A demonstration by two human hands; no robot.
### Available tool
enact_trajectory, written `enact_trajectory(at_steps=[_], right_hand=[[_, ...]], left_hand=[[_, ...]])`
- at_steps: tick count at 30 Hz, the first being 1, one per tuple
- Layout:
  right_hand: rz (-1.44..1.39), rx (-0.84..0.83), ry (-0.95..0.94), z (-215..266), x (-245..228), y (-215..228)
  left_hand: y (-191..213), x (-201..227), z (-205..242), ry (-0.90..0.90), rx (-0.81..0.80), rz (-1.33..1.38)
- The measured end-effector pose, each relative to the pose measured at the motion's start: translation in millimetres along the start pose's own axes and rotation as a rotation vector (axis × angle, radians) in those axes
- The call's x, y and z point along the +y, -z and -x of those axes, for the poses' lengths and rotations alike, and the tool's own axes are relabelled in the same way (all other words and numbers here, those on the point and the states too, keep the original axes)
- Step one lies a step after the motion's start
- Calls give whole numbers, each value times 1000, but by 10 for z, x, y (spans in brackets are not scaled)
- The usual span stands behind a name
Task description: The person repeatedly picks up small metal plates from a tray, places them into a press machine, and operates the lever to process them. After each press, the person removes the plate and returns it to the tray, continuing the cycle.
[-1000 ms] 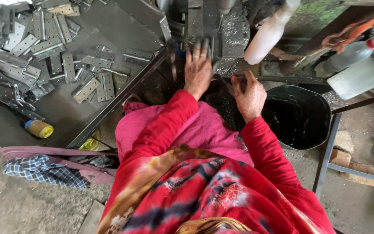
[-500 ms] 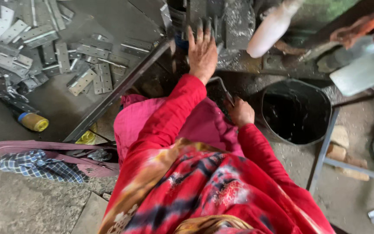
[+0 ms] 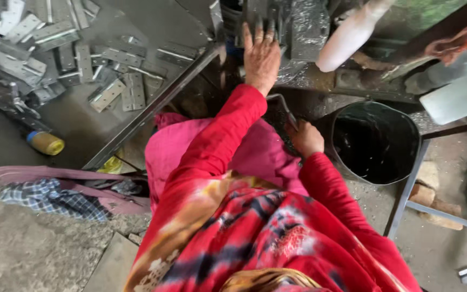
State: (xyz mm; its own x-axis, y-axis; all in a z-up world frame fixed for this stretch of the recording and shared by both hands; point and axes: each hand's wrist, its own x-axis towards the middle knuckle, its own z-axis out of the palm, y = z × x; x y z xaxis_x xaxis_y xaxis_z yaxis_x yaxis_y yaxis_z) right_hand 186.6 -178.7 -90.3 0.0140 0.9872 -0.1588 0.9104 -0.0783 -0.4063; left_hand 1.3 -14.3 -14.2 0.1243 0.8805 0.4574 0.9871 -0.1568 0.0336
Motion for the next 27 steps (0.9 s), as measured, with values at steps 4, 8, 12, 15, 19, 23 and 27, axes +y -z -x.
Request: enact_trajectory(at_steps=[4, 8, 12, 15, 19, 23, 27], right_hand=[[81, -95, -70, -232, 69, 186], [44, 1, 0, -197, 90, 142], [-60, -67, -39, 18, 85, -67], [-2, -87, -35, -50, 22, 23], [104, 15, 48, -199, -30, 279], [31, 13, -57, -79, -10, 65], [7, -34, -42, -64, 69, -210]], left_hand=[[-77, -18, -222, 16, -122, -40], [-71, -4, -266, 14, -258, -111], [27, -9, 39, 14, -60, 55], [122, -64, 120, 10, -212, 103], [123, 22, -172, 47, -273, -27], [61, 132, -290, 34, -213, -178], [168, 34, -128, 33, -56, -111]])
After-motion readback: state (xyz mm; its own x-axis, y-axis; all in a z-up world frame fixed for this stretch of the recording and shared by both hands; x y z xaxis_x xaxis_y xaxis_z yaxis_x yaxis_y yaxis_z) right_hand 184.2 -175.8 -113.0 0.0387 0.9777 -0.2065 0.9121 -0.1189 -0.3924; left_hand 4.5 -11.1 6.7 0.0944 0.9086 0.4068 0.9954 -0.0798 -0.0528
